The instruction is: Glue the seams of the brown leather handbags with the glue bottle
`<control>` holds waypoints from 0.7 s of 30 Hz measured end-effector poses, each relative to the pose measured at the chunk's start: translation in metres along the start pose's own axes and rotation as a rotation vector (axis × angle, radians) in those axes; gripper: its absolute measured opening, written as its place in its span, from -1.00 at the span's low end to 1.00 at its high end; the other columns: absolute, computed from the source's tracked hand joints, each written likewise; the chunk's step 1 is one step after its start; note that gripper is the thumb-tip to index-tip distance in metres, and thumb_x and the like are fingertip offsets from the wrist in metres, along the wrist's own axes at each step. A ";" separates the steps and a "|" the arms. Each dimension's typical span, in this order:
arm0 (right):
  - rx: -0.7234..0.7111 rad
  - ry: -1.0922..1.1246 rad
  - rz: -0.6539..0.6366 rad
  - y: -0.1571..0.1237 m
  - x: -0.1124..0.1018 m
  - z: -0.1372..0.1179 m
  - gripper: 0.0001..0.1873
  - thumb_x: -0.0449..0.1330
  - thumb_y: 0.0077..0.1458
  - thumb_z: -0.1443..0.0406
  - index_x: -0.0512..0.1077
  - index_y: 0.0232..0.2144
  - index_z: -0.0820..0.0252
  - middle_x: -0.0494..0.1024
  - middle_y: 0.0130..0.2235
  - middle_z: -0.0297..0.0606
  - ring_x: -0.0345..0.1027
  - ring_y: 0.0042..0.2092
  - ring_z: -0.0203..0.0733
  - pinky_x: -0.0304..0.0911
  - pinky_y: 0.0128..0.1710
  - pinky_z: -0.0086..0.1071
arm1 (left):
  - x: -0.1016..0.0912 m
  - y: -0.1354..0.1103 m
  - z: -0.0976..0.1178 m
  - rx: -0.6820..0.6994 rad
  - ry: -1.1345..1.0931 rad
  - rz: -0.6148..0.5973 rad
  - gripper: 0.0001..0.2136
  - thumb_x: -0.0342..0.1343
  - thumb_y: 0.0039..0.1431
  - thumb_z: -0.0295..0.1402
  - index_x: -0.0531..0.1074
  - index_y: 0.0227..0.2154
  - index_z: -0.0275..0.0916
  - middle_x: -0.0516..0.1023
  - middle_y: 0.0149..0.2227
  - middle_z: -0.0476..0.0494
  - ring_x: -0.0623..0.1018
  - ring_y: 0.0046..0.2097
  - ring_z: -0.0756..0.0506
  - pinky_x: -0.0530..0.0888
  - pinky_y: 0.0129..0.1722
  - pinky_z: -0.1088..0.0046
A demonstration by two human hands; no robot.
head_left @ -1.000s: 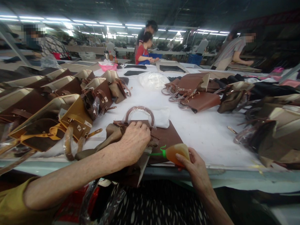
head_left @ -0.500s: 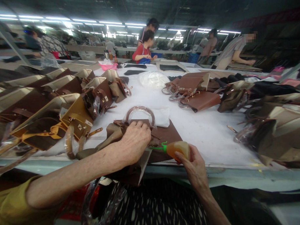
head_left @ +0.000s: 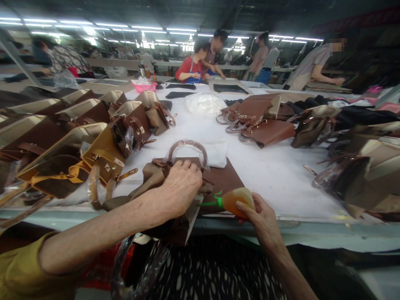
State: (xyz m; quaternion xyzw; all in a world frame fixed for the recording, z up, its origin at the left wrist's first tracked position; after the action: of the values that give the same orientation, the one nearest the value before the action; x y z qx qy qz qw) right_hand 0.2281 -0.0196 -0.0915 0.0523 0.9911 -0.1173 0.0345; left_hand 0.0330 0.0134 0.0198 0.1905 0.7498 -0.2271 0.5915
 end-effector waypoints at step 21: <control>0.084 0.043 -0.110 -0.022 0.008 -0.003 -0.56 0.29 -0.11 0.11 0.36 -0.20 0.20 0.49 -0.40 -0.31 0.34 -0.51 -0.18 0.24 -0.62 -0.39 | 0.003 -0.001 0.002 0.001 -0.001 -0.012 -0.70 0.08 -0.03 -0.46 0.35 -0.18 -0.43 0.41 -0.12 -0.38 0.39 -0.10 -0.24 0.30 -0.12 0.21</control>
State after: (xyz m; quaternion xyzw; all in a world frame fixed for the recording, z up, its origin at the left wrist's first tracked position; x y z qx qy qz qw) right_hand 0.2180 -0.0392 -0.0839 0.0016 0.9872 -0.1592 0.0043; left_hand 0.0338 0.0115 0.0160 0.1862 0.7504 -0.2311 0.5906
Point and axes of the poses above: each hand's wrist, its own y-axis towards the middle knuckle, its own x-axis out of the palm, z = x × y, the point moved 6 cm from there along y, towards the middle knuckle
